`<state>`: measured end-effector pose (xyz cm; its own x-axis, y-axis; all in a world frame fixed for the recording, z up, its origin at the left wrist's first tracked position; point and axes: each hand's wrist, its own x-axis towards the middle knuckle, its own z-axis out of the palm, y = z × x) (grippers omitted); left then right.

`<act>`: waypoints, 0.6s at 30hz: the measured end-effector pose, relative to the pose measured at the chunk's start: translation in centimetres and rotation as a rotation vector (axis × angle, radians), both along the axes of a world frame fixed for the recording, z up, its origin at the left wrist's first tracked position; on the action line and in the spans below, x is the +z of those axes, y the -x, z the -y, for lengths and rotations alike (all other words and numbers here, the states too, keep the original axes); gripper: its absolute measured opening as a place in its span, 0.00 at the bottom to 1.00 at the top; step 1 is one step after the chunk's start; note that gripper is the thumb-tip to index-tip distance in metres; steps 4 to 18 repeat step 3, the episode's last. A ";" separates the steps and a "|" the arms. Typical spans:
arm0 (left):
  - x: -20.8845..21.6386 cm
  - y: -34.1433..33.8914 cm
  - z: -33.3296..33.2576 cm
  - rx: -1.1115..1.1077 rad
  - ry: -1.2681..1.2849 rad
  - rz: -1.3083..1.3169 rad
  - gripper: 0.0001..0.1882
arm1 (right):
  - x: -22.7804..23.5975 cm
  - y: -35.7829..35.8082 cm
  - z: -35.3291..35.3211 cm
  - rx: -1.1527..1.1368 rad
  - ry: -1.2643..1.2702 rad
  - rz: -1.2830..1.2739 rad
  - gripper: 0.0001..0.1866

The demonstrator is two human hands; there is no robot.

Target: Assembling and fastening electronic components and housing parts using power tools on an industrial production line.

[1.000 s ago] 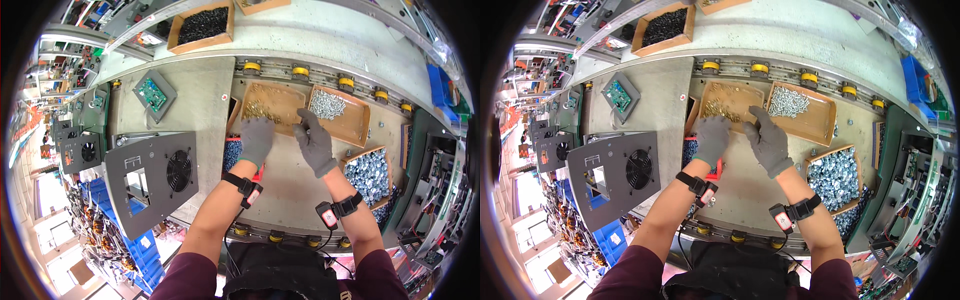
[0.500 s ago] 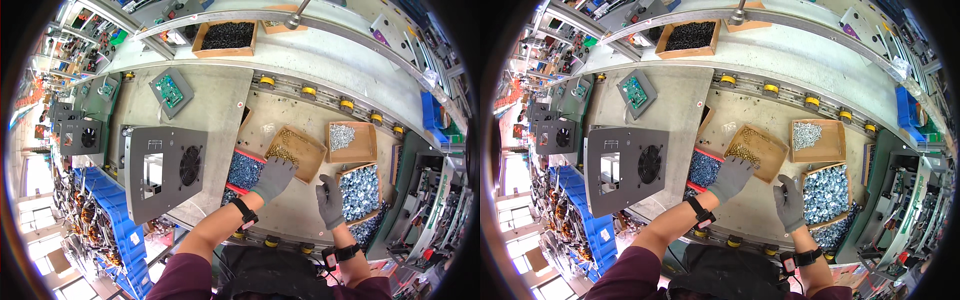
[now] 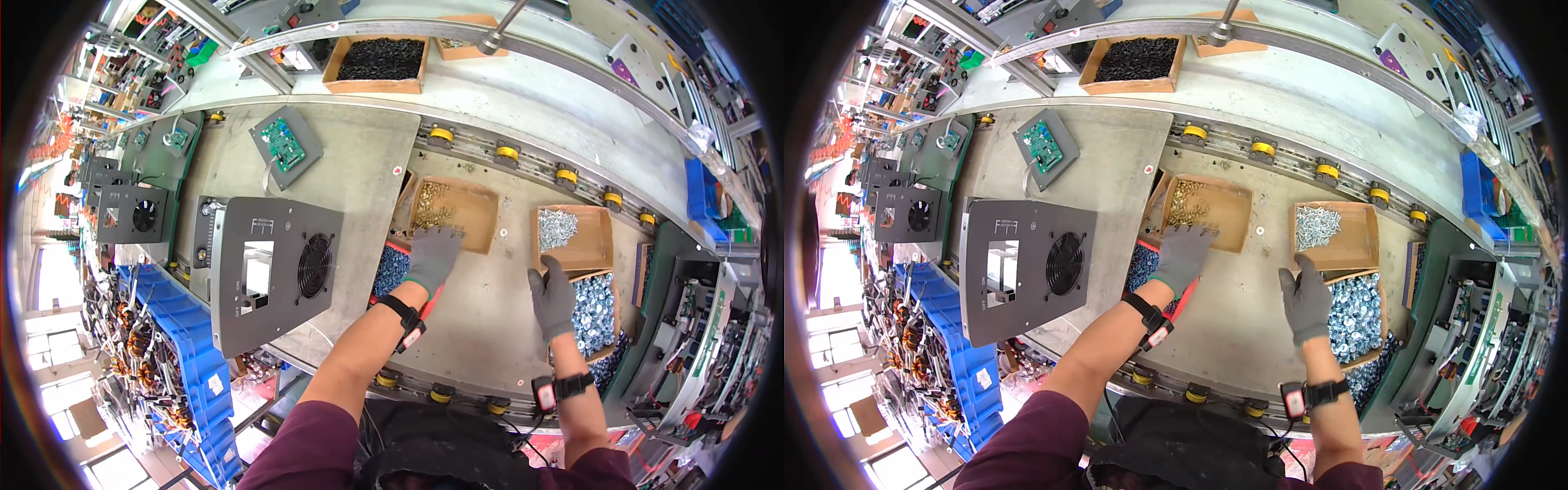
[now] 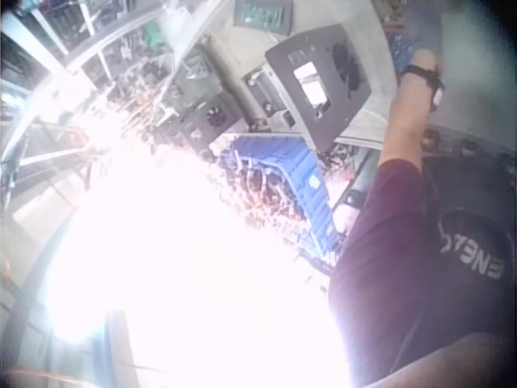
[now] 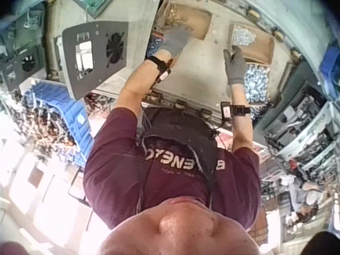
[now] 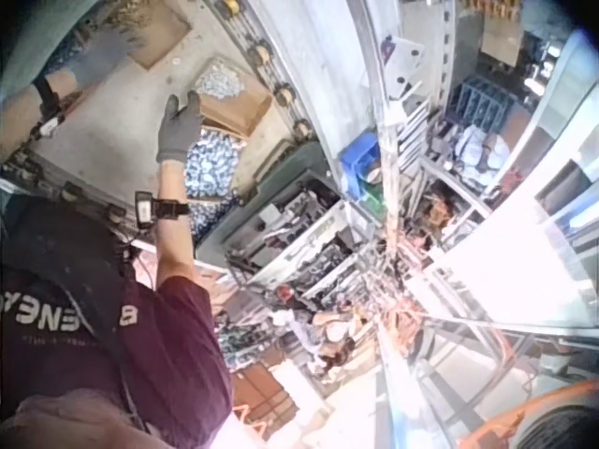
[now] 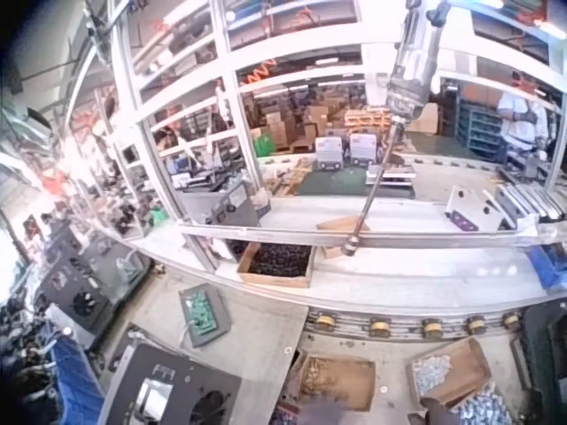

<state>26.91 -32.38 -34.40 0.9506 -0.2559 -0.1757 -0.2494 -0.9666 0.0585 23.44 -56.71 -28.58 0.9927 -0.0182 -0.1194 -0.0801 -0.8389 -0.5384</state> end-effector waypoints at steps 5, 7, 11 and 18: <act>0.9 -0.3 0.1 -0.144 -0.028 -0.065 0.12 | -2.5 -1.4 1.2 0.066 0.168 0.038 0.25; 0.9 -0.3 0.1 -0.144 -0.028 -0.065 0.12 | -2.5 -1.4 1.2 0.066 0.168 0.038 0.25; 0.9 -0.3 0.1 -0.144 -0.028 -0.065 0.12 | -2.5 -1.4 1.2 0.066 0.168 0.038 0.25; 0.9 -0.3 0.1 -0.144 -0.028 -0.065 0.12 | -2.5 -1.4 1.2 0.066 0.168 0.038 0.25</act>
